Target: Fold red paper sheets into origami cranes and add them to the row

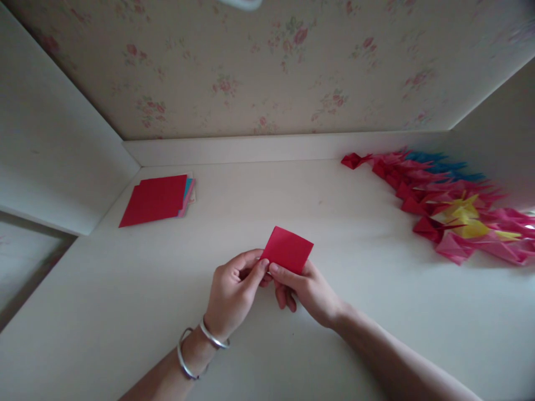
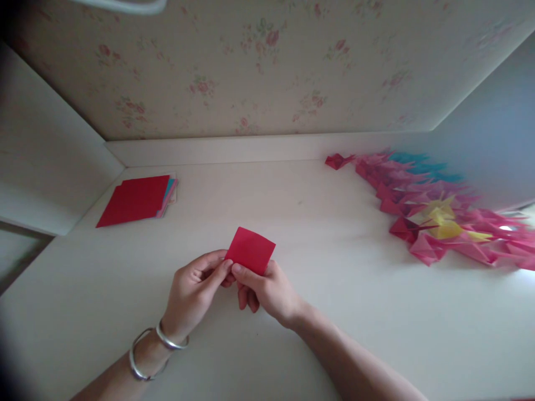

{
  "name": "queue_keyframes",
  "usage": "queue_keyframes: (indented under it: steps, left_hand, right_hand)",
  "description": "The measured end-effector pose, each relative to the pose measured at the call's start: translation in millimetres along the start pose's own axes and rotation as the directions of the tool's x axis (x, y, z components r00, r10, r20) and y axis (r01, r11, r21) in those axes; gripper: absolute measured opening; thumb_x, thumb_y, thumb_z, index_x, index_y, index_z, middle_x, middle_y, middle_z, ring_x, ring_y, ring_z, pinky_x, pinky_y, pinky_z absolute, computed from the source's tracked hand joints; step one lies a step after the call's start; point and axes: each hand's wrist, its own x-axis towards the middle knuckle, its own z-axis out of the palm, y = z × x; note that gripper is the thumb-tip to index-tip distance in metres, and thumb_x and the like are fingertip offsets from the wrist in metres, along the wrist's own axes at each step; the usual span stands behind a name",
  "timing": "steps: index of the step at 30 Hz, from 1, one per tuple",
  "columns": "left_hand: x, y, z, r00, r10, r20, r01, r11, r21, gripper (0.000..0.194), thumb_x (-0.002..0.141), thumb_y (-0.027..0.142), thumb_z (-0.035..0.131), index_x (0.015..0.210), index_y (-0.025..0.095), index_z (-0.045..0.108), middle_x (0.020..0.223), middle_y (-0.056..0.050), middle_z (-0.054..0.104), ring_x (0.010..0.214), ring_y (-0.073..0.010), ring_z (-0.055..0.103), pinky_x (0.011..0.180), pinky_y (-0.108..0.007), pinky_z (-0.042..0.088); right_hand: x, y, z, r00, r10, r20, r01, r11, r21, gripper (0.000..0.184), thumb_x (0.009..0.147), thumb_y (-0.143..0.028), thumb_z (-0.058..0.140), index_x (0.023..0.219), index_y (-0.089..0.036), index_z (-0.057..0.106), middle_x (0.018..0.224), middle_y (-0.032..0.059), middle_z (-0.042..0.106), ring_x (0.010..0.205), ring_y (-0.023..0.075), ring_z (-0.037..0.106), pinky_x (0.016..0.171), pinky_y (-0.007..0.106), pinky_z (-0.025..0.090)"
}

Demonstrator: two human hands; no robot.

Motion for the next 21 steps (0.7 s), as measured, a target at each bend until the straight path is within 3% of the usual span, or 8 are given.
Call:
queue_keyframes:
  steps: [4, 7, 9, 13, 15, 18, 21]
  left_hand:
    - [11.7, -5.0, -8.8, 0.98, -0.086, -0.179, 0.064, 0.99, -0.125, 0.032, 0.081, 0.035, 0.076, 0.106, 0.016, 0.073, 0.074, -0.002, 0.076, 0.063, -0.0132, 0.07, 0.063, -0.022, 0.058]
    - [22.9, -8.7, -19.0, 0.937, -0.092, -0.337, 0.015, 0.975, -0.223, 0.038, 0.077, 0.034, 0.08, 0.108, 0.015, 0.072, 0.073, 0.0, 0.074, 0.062, -0.0114, 0.069, 0.063, -0.021, 0.058]
    - [26.6, -8.1, -23.1, 0.926, -0.086, -0.368, -0.013, 0.966, -0.258, 0.039, 0.075, 0.032, 0.082, 0.109, 0.014, 0.072, 0.073, 0.001, 0.074, 0.062, -0.0109, 0.068, 0.062, -0.021, 0.057]
    - [20.5, -1.8, -17.7, 0.958, -0.048, -0.284, 0.017, 0.994, -0.111, 0.035, 0.08, 0.035, 0.077, 0.109, 0.015, 0.071, 0.073, 0.0, 0.075, 0.063, -0.0118, 0.069, 0.062, -0.021, 0.057]
    - [13.7, 0.4, -10.8, 0.983, -0.043, -0.181, 0.035, 0.998, -0.046, 0.031, 0.083, 0.036, 0.074, 0.106, 0.016, 0.072, 0.072, 0.0, 0.075, 0.063, -0.0117, 0.068, 0.062, -0.02, 0.056]
    - [5.9, -0.2, -2.4, 1.0, -0.021, 0.009, 0.021, 1.0, -0.019, 0.025, 0.087, 0.035, 0.07, 0.104, 0.016, 0.073, 0.072, 0.0, 0.074, 0.061, -0.0113, 0.066, 0.059, -0.02, 0.055]
    - [5.2, -3.2, 0.8, 0.999, -0.029, 0.024, 0.031, 0.998, -0.058, 0.024, 0.087, 0.033, 0.069, 0.103, 0.016, 0.072, 0.071, 0.0, 0.073, 0.06, -0.0117, 0.066, 0.059, -0.02, 0.054]
  right_hand:
    - [-0.2, -2.2, -5.2, 0.999, 0.046, -0.013, -0.046, 0.999, 0.009, 0.049, 0.089, -0.055, 0.059, 0.057, -0.018, 0.052, 0.044, -0.0003, 0.059, 0.034, 0.0075, 0.041, 0.038, 0.021, 0.028]
    - [-1.7, -4.6, -11.2, 0.998, 0.034, -0.06, -0.032, 0.999, 0.033, 0.048, 0.089, -0.055, 0.059, 0.058, -0.019, 0.052, 0.044, -0.0004, 0.059, 0.035, 0.0084, 0.042, 0.039, 0.021, 0.031]
    - [-2.8, -6.5, -13.9, 0.995, 0.0, -0.098, 0.003, 1.0, 0.031, 0.049, 0.089, -0.057, 0.059, 0.058, -0.019, 0.05, 0.046, -0.0003, 0.06, 0.038, 0.0091, 0.044, 0.042, 0.022, 0.033]
    - [-4.5, -9.6, -11.9, 0.999, -0.015, -0.029, 0.012, 0.995, -0.103, 0.052, 0.089, -0.062, 0.057, 0.06, -0.018, 0.053, 0.051, 0.0, 0.059, 0.042, 0.0085, 0.042, 0.043, 0.023, 0.031]
    - [-4.2, -9.0, -8.4, 1.0, 0.005, 0.025, -0.001, 0.987, -0.161, 0.053, 0.087, -0.063, 0.058, 0.061, -0.018, 0.055, 0.049, -0.002, 0.054, 0.042, 0.0075, 0.037, 0.042, 0.022, 0.026]
    - [-2.1, -5.2, -3.9, 1.0, -0.015, 0.004, 0.015, 0.985, -0.169, 0.048, 0.088, -0.062, 0.058, 0.07, -0.018, 0.058, 0.046, -0.0054, 0.048, 0.04, 0.0073, 0.034, 0.04, 0.022, 0.024]
    - [0.2, -1.0, -3.3, 1.0, -0.008, -0.001, 0.008, 0.984, -0.179, 0.051, 0.092, -0.061, 0.051, 0.065, -0.019, 0.053, 0.042, -0.0051, 0.047, 0.037, 0.007, 0.034, 0.038, 0.021, 0.025]
